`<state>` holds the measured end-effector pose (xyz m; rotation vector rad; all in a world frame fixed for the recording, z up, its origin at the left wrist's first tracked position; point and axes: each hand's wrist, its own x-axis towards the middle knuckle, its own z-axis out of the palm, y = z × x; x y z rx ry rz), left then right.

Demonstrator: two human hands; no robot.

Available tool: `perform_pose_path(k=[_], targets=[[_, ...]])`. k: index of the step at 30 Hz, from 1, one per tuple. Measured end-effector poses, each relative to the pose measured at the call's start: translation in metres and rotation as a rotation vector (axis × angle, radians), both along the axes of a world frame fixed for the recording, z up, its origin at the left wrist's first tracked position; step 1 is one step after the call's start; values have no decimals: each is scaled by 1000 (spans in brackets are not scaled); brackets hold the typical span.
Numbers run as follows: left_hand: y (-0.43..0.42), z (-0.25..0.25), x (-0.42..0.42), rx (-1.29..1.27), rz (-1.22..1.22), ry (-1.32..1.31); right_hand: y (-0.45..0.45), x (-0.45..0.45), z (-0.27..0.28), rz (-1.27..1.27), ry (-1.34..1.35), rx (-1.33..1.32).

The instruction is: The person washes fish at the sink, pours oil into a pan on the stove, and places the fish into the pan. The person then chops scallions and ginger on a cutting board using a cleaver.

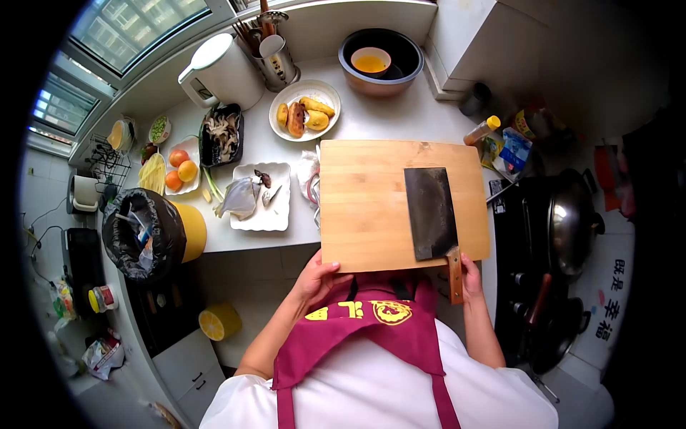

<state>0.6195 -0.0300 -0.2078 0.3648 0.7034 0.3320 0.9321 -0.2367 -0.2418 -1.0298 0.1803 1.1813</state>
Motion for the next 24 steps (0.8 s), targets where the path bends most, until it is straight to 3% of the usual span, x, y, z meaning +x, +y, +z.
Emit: perform_pose_path(k=[3,10,15,19,24], targets=[[-17,-8,-19,-39,-111,83,-55,-26,-24,4,28,-44],[-53,-50,-37,-119,-239,-42,-122,-60,-35,-67,-34,-147],[-44,-65,-26,-155,-290,2,-110,-51,-43,-105,-64,-186],[-13,-76,-3,-22,-273,42,-72,-23,-55,-78,-28,-119],[35,-67,18,349,-618,543,-8,17,-66,-25,-14,-62]])
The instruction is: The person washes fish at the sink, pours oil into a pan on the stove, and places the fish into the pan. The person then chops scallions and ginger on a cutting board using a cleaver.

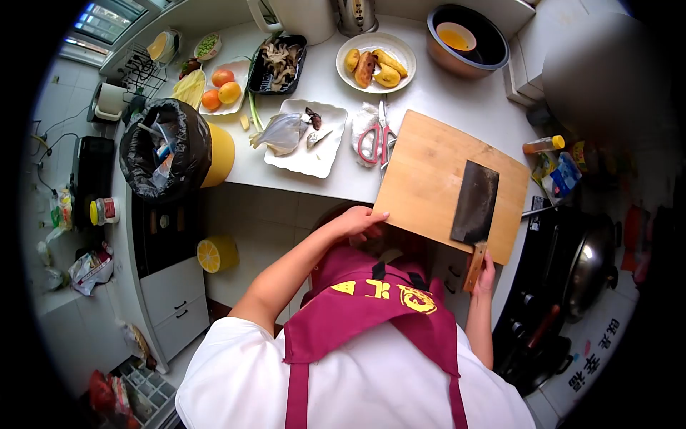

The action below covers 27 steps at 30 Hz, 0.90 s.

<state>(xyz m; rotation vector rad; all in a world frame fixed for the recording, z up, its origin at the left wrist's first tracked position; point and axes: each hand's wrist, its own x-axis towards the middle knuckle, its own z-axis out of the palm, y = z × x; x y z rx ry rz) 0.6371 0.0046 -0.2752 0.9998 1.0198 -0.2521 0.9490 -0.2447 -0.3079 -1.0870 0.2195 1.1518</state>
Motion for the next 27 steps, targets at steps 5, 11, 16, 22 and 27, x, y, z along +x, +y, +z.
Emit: perform_pose_path(k=[5,11,16,22,27], targets=[[46,66,-30,491,43,118,53,29,-10,34,-12,21],[147,58,-79,1595,-118,711,97,70,23,352,-249,-214],[184,50,-86,1507,-373,995,107,85,57,682,-474,-612],[196,44,-116,1152,-98,657,111,75,39,889,-756,-587],[186,71,-119,782,441,298,120,71,33,900,-758,-649]])
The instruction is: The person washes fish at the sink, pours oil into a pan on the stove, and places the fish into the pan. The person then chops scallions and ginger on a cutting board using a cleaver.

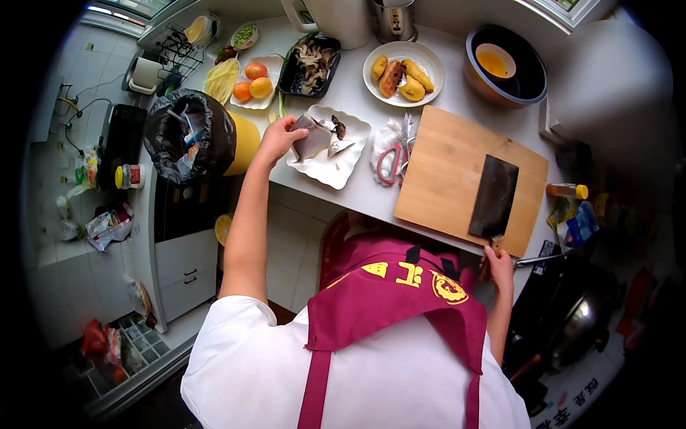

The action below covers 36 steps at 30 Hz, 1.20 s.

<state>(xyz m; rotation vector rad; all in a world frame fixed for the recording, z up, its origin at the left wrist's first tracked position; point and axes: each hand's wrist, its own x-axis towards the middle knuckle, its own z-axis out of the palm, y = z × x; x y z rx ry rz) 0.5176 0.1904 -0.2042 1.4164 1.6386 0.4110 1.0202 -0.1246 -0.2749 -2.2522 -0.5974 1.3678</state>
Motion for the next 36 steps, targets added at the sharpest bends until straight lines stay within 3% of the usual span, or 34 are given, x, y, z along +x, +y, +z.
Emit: perform_pose_path(k=[2,4,6,7,10,12,13,14,16,18,20,22,24,29,34,36], targets=[[-8,8,20,-126,111,-349,0,-2,0,-8,-33,14],[-23,15,60,-187,-71,-418,0,-5,0,-7,-51,7],[-31,-6,83,-153,-237,-342,1,-4,1,-7,-63,-11],[-29,-11,78,-92,-255,-246,-4,6,-8,293,-423,-115],[-16,-16,49,26,-261,-30,20,-17,50,288,-691,-125],[-2,-2,23,59,-289,224,48,-40,70,77,-520,181],[6,-2,13,65,-341,321,62,-52,59,32,-262,315],[16,-3,5,79,-390,416,88,-89,77,-18,87,311],[23,-10,-3,204,-476,550,129,-156,75,132,456,185],[18,-35,-9,418,-538,627,156,-217,36,362,533,96],[14,-36,-5,330,-567,676,180,-268,15,433,610,0],[4,-20,10,251,-533,804,198,-304,-1,294,655,-41],[-6,-33,14,384,-494,893,208,-330,-6,112,638,-90],[-21,-2,7,370,-487,629,202,-333,-1,104,497,277],[-32,157,-64,346,-257,-65,237,-292,139,399,413,246],[-29,203,-109,461,-169,-242,265,-294,203,544,324,259]])
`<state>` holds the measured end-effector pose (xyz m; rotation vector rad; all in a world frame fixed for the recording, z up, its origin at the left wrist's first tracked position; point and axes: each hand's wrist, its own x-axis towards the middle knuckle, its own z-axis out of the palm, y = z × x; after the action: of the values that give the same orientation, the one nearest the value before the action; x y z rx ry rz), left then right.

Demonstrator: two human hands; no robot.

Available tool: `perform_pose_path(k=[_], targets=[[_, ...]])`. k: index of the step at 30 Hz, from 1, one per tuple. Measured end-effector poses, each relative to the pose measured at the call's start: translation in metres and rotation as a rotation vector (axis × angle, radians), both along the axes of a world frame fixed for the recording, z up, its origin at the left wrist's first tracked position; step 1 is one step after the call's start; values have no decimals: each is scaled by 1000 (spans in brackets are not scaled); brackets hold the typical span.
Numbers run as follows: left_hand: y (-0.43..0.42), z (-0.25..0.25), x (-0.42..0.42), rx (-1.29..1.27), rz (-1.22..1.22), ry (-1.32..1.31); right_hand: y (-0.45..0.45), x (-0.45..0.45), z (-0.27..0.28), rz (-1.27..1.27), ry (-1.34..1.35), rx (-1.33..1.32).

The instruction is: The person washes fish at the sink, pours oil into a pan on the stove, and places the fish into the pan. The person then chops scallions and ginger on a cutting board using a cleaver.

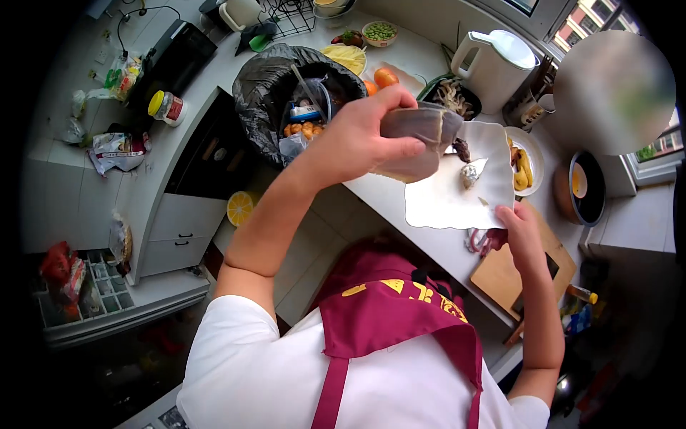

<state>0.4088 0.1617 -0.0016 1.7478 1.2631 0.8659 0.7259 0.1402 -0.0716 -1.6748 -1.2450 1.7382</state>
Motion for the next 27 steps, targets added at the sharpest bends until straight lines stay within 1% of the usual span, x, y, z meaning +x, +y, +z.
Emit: perform_pose_path(k=[2,4,6,8,10,12,14,17,19,22,23,26,27], targets=[[5,38,-44,105,145,-131,27,-30,66,2,-106,96],[10,58,-88,211,273,-132,57,-63,117,157,-187,229],[13,60,-129,241,374,-138,85,-112,157,347,-469,453],[8,57,-158,214,436,-75,103,-175,187,637,-770,644],[-1,45,-173,185,513,-22,110,-235,181,785,-1039,1048],[-12,26,-182,178,579,-43,102,-282,180,945,-1197,1094],[-25,15,-188,174,640,-11,92,-310,186,1041,-1252,1145],[-44,11,-195,169,657,114,80,-334,197,1133,-1353,1183],[-48,8,-197,185,668,89,77,-343,201,1167,-1461,1194],[-53,7,-207,140,669,46,86,-334,201,1062,-1386,1192],[-50,3,-210,123,666,33,94,-322,199,1073,-1320,1201],[-34,-13,-209,13,585,-502,119,-279,184,971,-1060,624],[-30,-13,-204,-8,543,-644,122,-254,169,837,-848,531]])
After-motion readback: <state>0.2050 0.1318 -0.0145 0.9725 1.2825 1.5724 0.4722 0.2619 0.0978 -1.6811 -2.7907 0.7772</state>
